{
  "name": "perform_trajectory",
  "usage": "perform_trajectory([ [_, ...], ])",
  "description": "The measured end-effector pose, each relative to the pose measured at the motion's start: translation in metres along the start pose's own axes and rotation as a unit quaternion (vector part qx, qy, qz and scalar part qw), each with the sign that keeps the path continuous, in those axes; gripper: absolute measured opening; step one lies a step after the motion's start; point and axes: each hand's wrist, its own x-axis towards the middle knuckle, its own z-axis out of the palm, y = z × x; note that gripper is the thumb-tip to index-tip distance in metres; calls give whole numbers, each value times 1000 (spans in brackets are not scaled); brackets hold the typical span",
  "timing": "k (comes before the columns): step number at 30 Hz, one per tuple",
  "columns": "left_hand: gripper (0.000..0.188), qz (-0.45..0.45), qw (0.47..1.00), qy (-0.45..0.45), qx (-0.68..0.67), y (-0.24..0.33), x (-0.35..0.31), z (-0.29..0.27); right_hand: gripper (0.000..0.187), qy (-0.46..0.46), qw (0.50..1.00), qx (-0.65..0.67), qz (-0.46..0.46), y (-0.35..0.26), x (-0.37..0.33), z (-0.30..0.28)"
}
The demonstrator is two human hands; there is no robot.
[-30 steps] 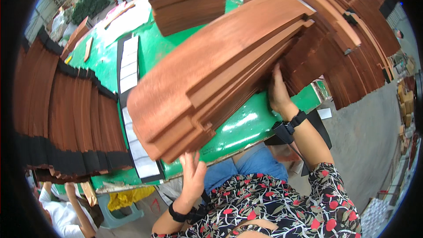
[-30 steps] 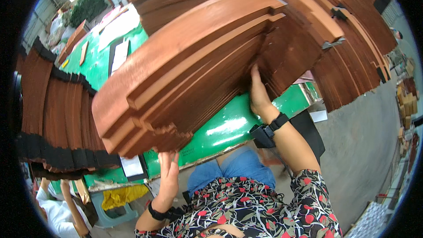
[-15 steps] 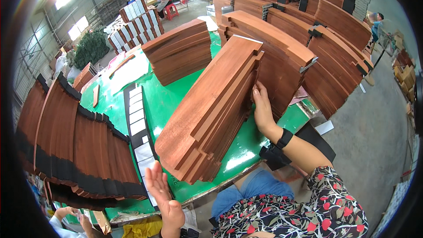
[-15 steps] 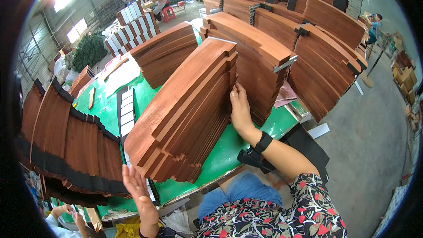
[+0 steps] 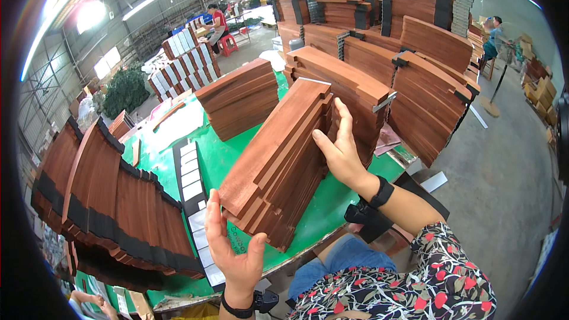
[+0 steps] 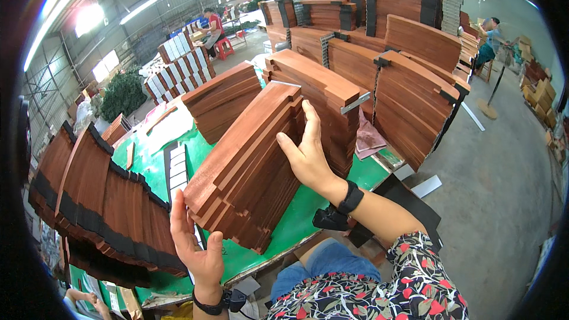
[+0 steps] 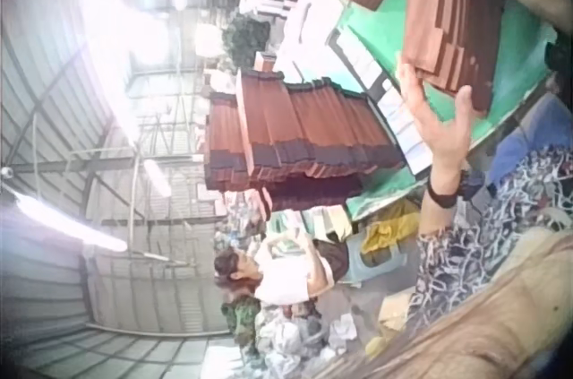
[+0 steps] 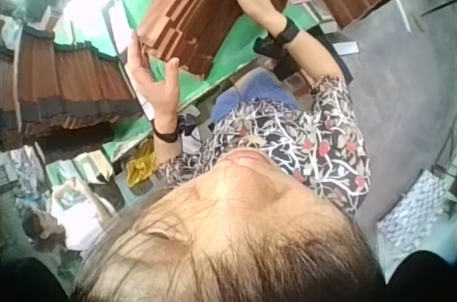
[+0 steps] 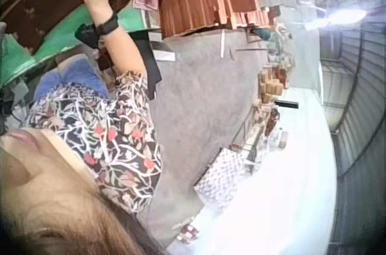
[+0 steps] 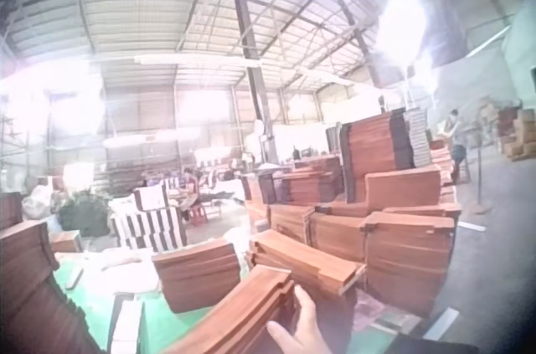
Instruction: The recorder is stacking and organizing small wooden boards with metal edges on a work table in a factory setting.
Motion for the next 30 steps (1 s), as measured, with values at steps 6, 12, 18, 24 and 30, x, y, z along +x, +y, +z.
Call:
perform_trajectory([
  [6,68,15,995,-23,95,6,7,-6,78,15,999,-33,-21,5,24,-3],
  [12,64,-10,1000,-11,-3,0,1,-7,63,9,1000,3,6,2,41,-4],
  [18,60,36,999,1,7,-13,13,0,45,5,1000,-16,2,13,57,-11],
  [24,54,93,995,46,-6,-17,17,4,45,-24,999,28,13,25,65,-17],
  [30,76,57,995,48,-68,-26,5,3,56,-44,999,-1,19,13,46,-10],
])
